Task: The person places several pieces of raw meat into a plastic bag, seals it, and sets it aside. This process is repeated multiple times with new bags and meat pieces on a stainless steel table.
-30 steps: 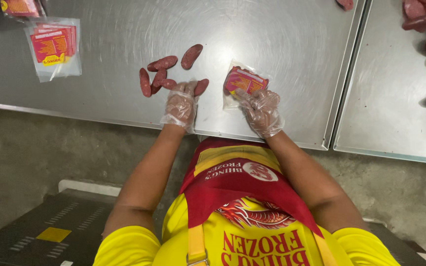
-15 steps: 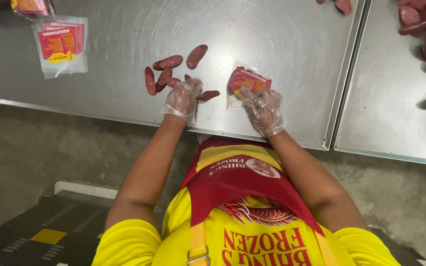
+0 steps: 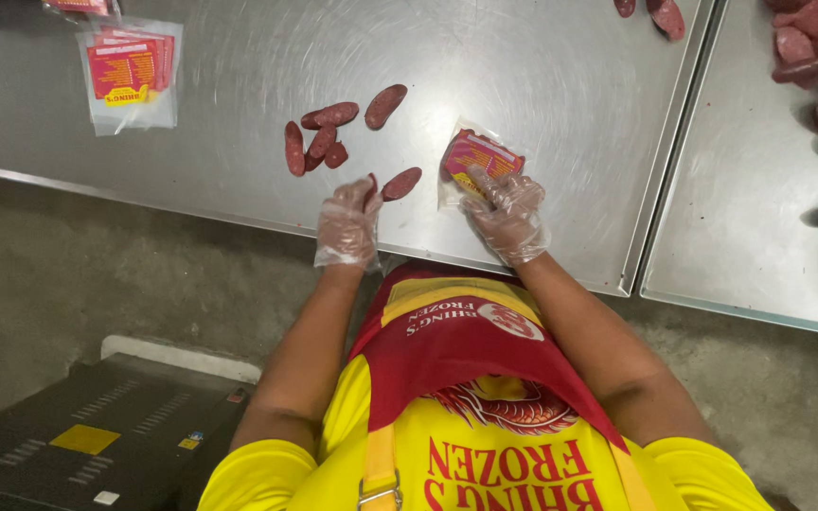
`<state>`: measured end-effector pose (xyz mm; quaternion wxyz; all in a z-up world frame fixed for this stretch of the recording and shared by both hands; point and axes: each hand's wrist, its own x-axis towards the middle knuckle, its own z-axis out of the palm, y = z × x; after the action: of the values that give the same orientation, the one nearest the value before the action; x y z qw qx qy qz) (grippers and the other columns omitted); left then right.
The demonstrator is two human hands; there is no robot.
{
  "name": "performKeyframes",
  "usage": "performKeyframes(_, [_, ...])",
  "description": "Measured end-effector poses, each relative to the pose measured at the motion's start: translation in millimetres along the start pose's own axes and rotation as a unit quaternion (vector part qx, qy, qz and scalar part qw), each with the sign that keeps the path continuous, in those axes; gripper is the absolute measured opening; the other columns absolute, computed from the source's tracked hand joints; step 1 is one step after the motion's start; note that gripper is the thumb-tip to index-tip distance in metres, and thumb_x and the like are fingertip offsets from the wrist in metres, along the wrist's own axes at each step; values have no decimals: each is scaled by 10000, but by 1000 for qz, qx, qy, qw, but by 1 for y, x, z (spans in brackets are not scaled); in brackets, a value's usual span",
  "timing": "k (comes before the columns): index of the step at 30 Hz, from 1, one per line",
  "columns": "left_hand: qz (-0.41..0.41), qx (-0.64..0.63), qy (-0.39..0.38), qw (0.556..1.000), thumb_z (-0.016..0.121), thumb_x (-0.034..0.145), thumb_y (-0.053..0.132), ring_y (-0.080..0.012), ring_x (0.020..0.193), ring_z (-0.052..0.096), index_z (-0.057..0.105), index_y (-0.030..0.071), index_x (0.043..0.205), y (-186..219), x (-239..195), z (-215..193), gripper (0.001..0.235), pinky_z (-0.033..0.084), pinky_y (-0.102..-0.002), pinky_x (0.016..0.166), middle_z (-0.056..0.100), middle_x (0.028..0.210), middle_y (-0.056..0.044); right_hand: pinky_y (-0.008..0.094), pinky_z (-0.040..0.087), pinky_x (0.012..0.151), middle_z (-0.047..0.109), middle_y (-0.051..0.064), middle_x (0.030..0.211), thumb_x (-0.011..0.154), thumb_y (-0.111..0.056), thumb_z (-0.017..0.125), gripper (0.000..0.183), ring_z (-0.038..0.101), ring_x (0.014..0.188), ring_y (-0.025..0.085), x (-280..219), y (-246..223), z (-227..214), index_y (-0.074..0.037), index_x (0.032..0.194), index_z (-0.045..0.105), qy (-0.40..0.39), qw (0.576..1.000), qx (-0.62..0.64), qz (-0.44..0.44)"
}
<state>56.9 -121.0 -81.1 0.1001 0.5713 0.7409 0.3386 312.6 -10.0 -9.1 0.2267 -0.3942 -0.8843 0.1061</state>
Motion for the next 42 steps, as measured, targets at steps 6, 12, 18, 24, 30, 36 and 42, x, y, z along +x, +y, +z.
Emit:
performKeyframes(6, [-330, -210, -49, 919, 800, 964, 284, -267, 762, 641, 587, 2, 1041, 36, -19, -32, 363, 547, -405, 730, 677, 913, -159, 450, 417, 686, 589, 59, 769, 903, -197, 786, 400, 559, 710, 240, 2, -2, -3, -166, 1299, 738, -45, 998, -27, -21])
performKeyframes(12, [-470, -460, -116, 745, 738, 876, 170, -161, 818, 687, 610, 53, 1042, 100, -34, -1, 240, 594, -290, 813, 701, 931, -85, 451, 420, 696, 599, 69, 845, 948, -256, 762, 389, 573, 755, 257, 9, -1, -8, -188, 1330, 730, -25, 998, -3, -60])
performKeyframes(18, [-490, -554, -25, 673, 708, 878, 44, -121, 844, 656, 595, 79, 1108, 141, -9, 63, 259, 573, -260, 806, 677, 956, -37, 448, 407, 766, 598, 78, 900, 1046, -323, 686, 328, 554, 818, 241, 7, 5, -6, -242, 1363, 715, -58, 998, 26, -28])
performKeyframes(24, [-367, -325, -30, 871, 697, 947, 107, -180, 786, 655, 606, 51, 1040, 132, 16, 73, 142, 547, -305, 681, 665, 874, -51, 451, 412, 753, 592, 61, 912, 985, -264, 686, 386, 576, 843, 248, 8, 6, -15, -236, 1370, 710, -38, 994, -32, -100])
performKeyframes(30, [-72, -36, 7, 997, 656, 855, 22, -306, 894, 667, 655, 117, 1008, 112, 48, 78, 180, 542, -430, 854, 684, 932, -95, 474, 413, 737, 585, 77, 879, 978, -235, 712, 343, 576, 814, 273, 13, 5, -16, -214, 1321, 728, -45, 996, 13, -80])
performKeyframes(36, [-89, -279, -148, 945, 633, 773, 45, -276, 1028, 674, 634, 38, 1154, 75, 62, 22, 381, 568, -364, 924, 639, 1150, -166, 469, 454, 767, 629, 50, 876, 891, -298, 766, 433, 596, 812, 254, 10, -1, -14, -225, 1314, 705, -38, 996, -32, -76])
performKeyframes(42, [-241, -374, -101, 890, 536, 1036, 80, -262, 1356, 515, 606, 30, 1292, -45, 88, -3, 270, 365, -340, 1177, 585, 1415, -165, 462, 452, 801, 645, 55, 911, 787, -50, 724, 630, 598, 855, 250, 1, 18, 10, -189, 1402, 721, -52, 998, 40, -4])
